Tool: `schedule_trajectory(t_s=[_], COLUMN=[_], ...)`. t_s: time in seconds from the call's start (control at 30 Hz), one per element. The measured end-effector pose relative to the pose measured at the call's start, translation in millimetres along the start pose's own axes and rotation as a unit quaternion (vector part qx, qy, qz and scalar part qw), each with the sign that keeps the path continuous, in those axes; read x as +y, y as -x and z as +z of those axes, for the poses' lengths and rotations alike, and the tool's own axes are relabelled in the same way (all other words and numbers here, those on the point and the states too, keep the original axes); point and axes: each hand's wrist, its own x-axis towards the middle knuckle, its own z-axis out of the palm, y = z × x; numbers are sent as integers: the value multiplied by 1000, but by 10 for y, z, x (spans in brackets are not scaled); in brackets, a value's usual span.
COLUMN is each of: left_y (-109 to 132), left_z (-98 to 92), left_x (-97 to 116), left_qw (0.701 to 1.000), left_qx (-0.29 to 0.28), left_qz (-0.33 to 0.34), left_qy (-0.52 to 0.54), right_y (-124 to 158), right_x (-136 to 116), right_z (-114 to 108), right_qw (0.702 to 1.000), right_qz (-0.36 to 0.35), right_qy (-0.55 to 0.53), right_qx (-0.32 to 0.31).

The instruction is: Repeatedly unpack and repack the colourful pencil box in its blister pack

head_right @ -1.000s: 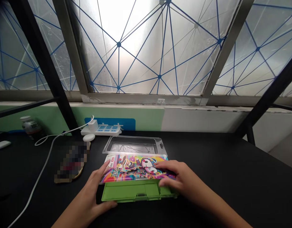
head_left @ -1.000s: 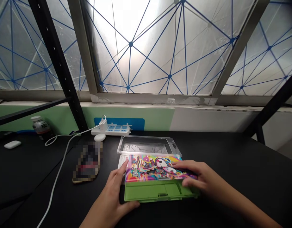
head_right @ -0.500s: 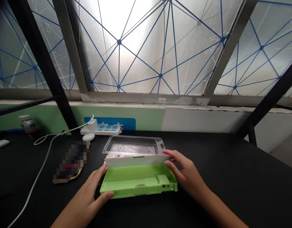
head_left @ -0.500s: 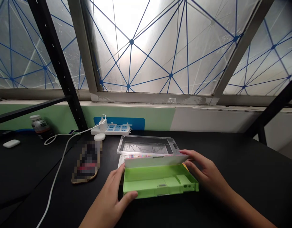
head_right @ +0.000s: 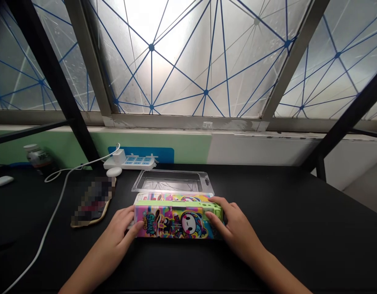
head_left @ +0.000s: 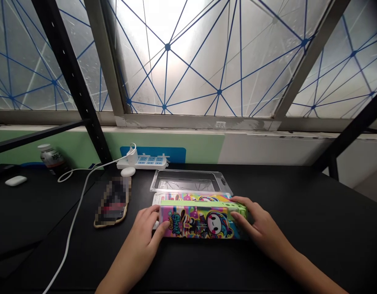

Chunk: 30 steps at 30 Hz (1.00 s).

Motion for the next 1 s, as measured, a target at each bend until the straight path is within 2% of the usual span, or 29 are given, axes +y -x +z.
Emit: schedule_trajectory(t_s=[0.17,0.27,0.47,0.6,0.8,1.0], left_y=[-28,-19,11,13,-12,3], left_z=[49,58,23,-11,-66,-100], left_x=[-2,-10,5,-13,-20,4], left_qw=[999,999,999,1000,998,997], left_qx=[30,49,2,-11,-28,-45], left_qz=[11,3,32,21,21,36], left_qy=[-20,-20,-2,20,52,47], right_y=[-93,-160,-368,-469,-479,-502], right_x=[-86,-251,-774,-882,-813,-844], right_z=[-38,-2,264,448,516,475], right_qw=[991,981,982,985,988,983], right_qz=[-70,-115,-133,-114,-127,-173], right_qy=[112,155,105,80,47,44], right_qx=[6,19,-81,-106,-67,33])
